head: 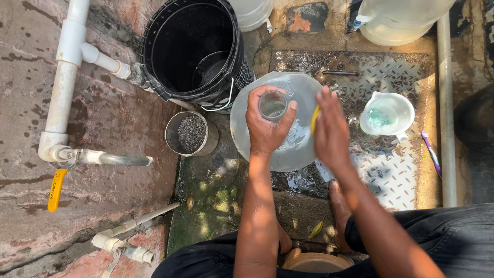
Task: The person scrubs the exterior of a large clear plastic water jug using a yellow sponge and soapy water. They rotate the jug to clean different sides and dip the sponge into a small pitcher of soapy water repeatedly.
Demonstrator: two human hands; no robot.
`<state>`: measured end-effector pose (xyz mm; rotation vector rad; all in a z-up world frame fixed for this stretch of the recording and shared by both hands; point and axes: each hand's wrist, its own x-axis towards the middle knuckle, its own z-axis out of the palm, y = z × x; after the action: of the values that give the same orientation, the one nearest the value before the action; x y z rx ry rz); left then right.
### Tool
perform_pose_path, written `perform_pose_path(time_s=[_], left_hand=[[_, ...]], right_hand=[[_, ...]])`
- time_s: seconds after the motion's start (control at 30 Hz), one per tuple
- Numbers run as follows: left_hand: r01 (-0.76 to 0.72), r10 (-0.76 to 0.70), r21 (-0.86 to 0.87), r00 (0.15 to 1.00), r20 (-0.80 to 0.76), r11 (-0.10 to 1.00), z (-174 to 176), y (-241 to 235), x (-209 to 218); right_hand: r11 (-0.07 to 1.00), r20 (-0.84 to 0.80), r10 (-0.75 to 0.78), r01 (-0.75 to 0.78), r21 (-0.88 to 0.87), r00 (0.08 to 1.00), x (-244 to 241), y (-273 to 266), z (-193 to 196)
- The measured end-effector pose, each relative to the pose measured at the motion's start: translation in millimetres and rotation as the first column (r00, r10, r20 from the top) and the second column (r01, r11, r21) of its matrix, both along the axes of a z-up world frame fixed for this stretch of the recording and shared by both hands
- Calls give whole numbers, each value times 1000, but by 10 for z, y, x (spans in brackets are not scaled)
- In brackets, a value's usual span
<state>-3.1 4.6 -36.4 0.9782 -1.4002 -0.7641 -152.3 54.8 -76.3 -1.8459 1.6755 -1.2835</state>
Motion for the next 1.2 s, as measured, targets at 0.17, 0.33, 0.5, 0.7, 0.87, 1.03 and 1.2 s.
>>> perform_pose_path(time_s=[0.17, 0.33, 0.5, 0.7, 0.87, 1.03, 1.2], left_hand=[[-3, 4, 101, 1000, -14, 995, -51, -62, -235], [526, -516, 85, 772, 371, 847, 416, 213, 0], [247, -252, 218, 968, -5, 944, 360, 557, 799], [89, -74, 22, 917, -393, 996, -370, 547, 1018], [147, -139, 10, 954, -266, 989, -243, 548, 840], [127, -112, 40, 958, -265, 991, -205, 569, 552], [220, -204, 36, 947, -247, 975, -202, 516, 403]], right_hand=[[999, -370, -51, 43, -30, 928, 312, 512, 265], [948, -131, 67, -22, 317, 989, -443, -446, 291], [923, 115, 313, -330, 196, 943, -269, -281, 152], [909, -4, 326, -313, 277, 945, 82, -272, -59], [887, -242, 414, -330, 322, 877, 216, -826, 325], [982, -666, 180, -90, 169, 724, 449, -81, 950], [990, -470, 140, -121, 70, 871, 376, 896, 349]])
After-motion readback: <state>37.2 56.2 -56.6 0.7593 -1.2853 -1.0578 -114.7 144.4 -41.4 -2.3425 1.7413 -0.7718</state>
